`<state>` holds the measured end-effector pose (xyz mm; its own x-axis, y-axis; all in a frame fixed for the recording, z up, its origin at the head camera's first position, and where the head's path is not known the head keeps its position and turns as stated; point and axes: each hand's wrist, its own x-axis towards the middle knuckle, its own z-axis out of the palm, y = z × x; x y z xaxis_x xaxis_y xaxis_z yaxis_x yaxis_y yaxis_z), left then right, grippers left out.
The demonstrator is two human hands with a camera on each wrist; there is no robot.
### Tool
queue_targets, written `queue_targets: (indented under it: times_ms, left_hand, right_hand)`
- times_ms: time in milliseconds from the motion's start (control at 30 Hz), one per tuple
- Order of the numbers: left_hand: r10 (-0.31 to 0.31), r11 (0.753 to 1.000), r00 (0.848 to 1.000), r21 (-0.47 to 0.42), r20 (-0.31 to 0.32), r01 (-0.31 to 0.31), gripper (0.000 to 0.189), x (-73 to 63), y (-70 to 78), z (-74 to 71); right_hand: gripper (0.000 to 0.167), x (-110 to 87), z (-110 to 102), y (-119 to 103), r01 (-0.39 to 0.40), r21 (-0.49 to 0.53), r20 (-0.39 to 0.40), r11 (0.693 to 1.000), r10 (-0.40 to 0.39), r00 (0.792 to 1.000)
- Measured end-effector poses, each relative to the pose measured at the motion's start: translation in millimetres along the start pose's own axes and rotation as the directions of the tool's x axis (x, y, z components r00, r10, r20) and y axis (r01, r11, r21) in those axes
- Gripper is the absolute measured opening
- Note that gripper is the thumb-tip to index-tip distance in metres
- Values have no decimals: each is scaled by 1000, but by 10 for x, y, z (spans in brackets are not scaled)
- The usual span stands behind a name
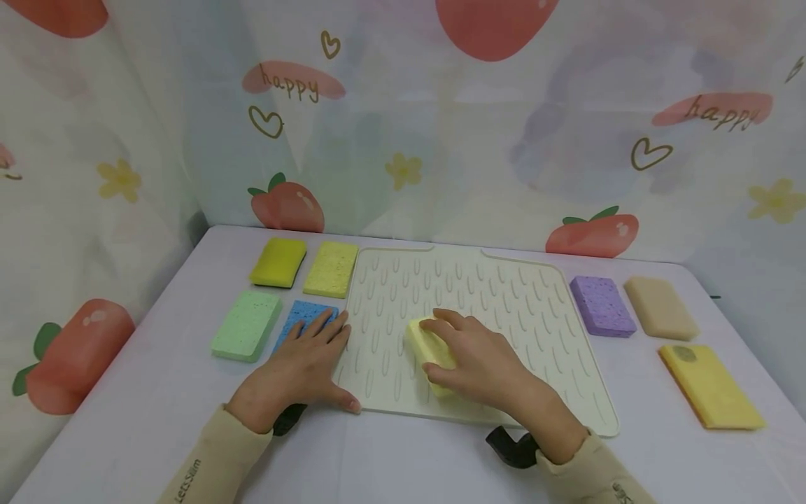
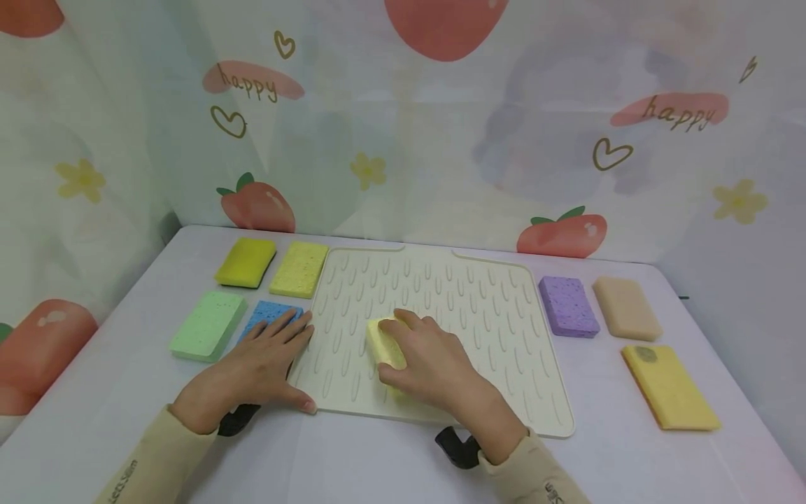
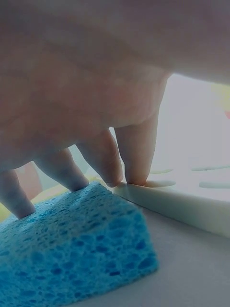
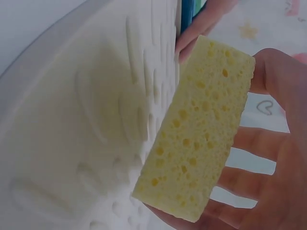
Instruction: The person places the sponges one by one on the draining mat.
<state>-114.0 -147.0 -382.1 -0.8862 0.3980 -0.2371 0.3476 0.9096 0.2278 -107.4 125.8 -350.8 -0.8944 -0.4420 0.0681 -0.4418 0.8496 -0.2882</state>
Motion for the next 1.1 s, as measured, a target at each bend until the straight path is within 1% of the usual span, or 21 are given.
queue_targets:
  times_ms: [400,600,800,933,1100]
  left_hand:
    - [-4,1000,1000,11,2,4,124,1,0,-16]
    - [-9,1000,1000,14,8,9,125,5,-4,-16]
    - [-1,1000,1000,29,2,1,126,12,-5,-7]
    - [2,1000,1000,29,3,-2,125,8,-4,-6]
    - [5,1000,1000,22,4,-5,124,1,3,-11]
  right_hand:
    - [50,187,149,-290,26,6,13,1000,-26,1000]
    - [51,285,232,-414,45,30,10,999,-46,999]
    - [51,362,308,-486,32,14,16,999,-32,999]
    - [53,387,346,-518,37,-1,27,999,-37,999]
    - [61,381,335,-501,50,3,79,999,-50,996]
